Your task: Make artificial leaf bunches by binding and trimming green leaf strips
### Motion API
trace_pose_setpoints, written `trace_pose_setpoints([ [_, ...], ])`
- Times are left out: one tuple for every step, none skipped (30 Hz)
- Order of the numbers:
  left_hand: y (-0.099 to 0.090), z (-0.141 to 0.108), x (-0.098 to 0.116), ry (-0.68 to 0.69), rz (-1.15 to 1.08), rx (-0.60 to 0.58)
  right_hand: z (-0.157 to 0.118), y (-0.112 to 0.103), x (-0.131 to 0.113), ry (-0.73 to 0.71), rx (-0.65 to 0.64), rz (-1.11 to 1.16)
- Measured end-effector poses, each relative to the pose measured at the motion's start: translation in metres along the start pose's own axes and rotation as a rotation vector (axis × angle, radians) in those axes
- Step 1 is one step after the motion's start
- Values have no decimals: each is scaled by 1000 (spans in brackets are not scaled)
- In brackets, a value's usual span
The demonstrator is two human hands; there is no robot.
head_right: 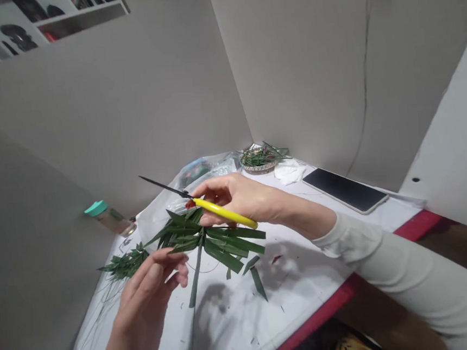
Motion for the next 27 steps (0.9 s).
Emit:
trace_pose_setpoints([
  [1,5,4,-25,-34,-20,4,2,-5,-11,-34,-20],
  [3,9,8,-44,-69,-40,7,4,-11,-23,-70,-43],
  [6,13,13,-58,-101,-61,10,7,-16,-37,-104,-65],
  [9,16,17,-66,-128,-81,14,10,-21,-50,-138,-85],
  [13,18,21,-72,-152,-96,17,13,-25,-62,-170,-105],
  [16,21,23,-76,-172,-109,21,16,-29,-75,-197,-122],
  [19,23,25,-79,-190,-116,25,18,-31,-87,-216,-139],
  [21,25,26,-80,-205,-120,30,19,-32,-97,-230,-158],
  [22,27,27,-79,-220,-119,35,21,-32,-105,-237,-177],
  [23,29,27,-76,-234,-112,40,21,-31,-112,-234,-199],
  [24,31,27,-72,-248,-99,45,21,-30,-120,-219,-221],
  [24,34,27,-67,-261,-78,49,20,-29,-131,-188,-244],
  [25,36,28,-60,-276,-51,53,18,-28,-146,-139,-267],
  [24,38,29,-52,-293,-21,55,15,-28,-166,-70,-288],
  [24,41,30,-43,-309,10,55,11,-29,-192,15,-305],
  [23,43,31,-33,-324,38,53,7,-31,-221,104,-319],
  [23,46,33,-22,-338,63,48,3,-33,-248,189,-325],
  [21,48,34,-10,-350,87,41,-1,-34,-272,272,-332],
  [19,49,36,0,-361,113,32,-4,-34,-286,344,-342],
  [16,50,37,8,-372,141,22,-7,-33,-292,410,-358],
  [13,51,38,16,-382,170,10,-10,-31,-284,511,-405],
  [10,51,39,26,-395,201,-3,-11,-27,-257,591,-464],
  [7,50,40,34,-407,232,-15,-10,-21,-247,640,-546],
  [4,49,41,42,-420,262,-27,-6,-16,-276,648,-645],
  [2,47,43,50,-432,289,-36,0,-10,-315,623,-773],
  [1,46,44,57,-441,310,-44,7,-2,-313,564,-868],
  [0,44,46,65,-449,328,-49,17,5,-356,470,-927],
])
Point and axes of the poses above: each hand's wrist, its own z-axis towards the middle knuckle, its own y-axis out of the palm, x = y × z, the point moved 4 cm from there along z, towards the middle knuckle, and after that the axes turned 4 degrees about -x, right-handed, at the moved point
